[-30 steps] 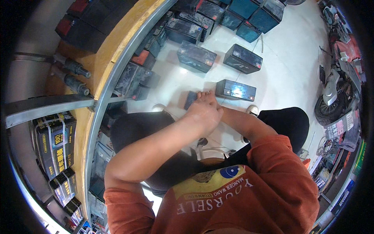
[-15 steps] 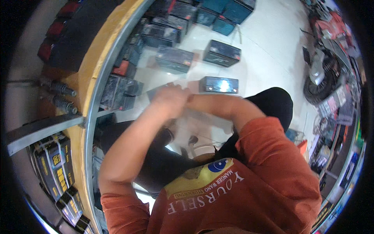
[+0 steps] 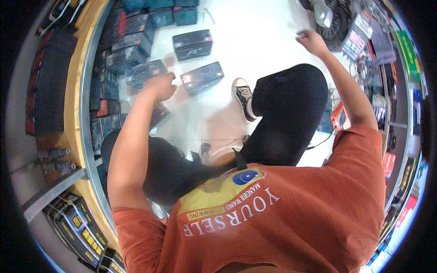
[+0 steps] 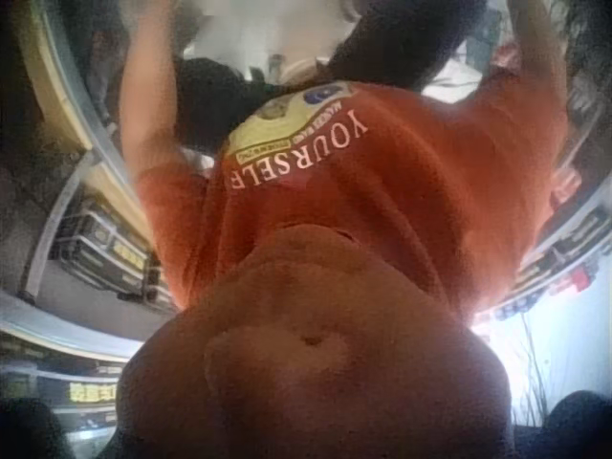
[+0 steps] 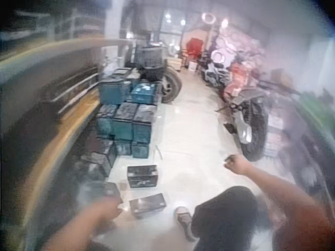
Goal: The person sits on the floor and uses a battery tester to check the voltage of several small batteries. They connect the tester clamps to the terminals of each battery, observe the digital readout, and then move to the next unit.
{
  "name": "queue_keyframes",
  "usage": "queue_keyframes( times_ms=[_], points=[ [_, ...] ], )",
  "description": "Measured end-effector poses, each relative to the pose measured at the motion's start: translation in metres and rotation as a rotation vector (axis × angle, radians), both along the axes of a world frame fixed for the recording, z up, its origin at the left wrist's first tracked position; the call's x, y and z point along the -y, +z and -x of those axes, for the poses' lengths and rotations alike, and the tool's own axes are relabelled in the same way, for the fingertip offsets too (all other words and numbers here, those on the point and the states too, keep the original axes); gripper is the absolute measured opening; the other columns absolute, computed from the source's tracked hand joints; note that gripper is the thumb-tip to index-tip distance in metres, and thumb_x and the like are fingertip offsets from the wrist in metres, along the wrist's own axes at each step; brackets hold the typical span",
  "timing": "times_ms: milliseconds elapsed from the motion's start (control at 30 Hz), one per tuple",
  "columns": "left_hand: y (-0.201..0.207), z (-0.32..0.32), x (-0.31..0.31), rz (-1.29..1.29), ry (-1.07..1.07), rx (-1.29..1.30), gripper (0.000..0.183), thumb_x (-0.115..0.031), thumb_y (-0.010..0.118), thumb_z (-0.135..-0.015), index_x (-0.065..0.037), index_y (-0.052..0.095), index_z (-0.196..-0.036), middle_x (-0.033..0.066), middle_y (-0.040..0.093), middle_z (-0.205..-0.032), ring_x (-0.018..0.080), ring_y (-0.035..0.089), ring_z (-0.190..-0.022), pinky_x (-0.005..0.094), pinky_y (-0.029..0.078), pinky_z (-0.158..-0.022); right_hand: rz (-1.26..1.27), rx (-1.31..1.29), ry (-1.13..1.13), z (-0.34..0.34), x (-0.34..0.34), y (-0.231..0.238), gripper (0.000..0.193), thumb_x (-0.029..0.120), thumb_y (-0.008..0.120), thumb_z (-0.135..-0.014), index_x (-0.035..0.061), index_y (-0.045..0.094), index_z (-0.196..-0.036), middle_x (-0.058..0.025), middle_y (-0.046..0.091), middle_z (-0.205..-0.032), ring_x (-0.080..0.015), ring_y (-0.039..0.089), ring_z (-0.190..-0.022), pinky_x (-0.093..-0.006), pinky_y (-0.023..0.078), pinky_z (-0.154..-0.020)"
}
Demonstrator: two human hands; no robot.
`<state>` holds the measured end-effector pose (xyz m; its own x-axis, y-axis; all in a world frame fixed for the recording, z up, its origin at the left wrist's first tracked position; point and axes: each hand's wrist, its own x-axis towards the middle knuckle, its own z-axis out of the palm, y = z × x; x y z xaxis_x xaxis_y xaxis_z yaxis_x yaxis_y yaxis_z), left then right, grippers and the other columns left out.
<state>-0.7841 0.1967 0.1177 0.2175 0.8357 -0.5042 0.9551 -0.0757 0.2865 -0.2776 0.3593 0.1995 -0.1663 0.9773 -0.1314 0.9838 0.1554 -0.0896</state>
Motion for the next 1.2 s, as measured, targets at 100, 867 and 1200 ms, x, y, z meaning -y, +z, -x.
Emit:
queue_keyframes(
  times_ms=[100,867,1200],
  points=[
    [-0.019,-0.034,-0.012,0.152,-0.105,-0.109,0.044,-0.028,0.057,-0.089,-0.008,0.059,-0.128,0.0220,0.062,-0.126,0.0384,0.059,-0.118,0.0482,0.048,-0.098,0.124,-0.095,-0.219,-0.146,0.106,-0.037,0.038,0.032,0.069,-0.087,0.0049,0.069,-0.114,-0.0171,0.072,-0.105,-0.0294,0.070,-0.098,-0.0393,0.053,-0.088],
    [-0.052,-0.085,0.005,0.171,-0.115,-0.174,0.044,-0.030,0.065,-0.087,-0.007,0.060,-0.124,0.0180,0.070,-0.106,0.0377,0.065,-0.102,0.0458,0.050,-0.087,-0.199,0.031,-1.317,-0.387,0.378,-0.241,0.071,0.068,0.071,-0.074,0.0028,0.072,-0.103,-0.0203,0.073,-0.093,-0.0330,0.070,-0.094,-0.0429,0.054,-0.081],
    [-0.045,-0.123,0.053,0.270,0.001,-0.207,0.042,-0.035,0.061,-0.090,-0.011,0.059,-0.125,0.0138,0.067,-0.117,0.0331,0.062,-0.112,0.0452,0.048,-0.093,0.029,-0.295,-1.500,-0.483,0.278,-0.240,0.144,0.088,0.069,-0.051,-0.0210,0.033,-0.137,-0.0282,0.052,-0.136,-0.0350,0.054,-0.124,-0.0392,0.040,-0.107]
  ],
)
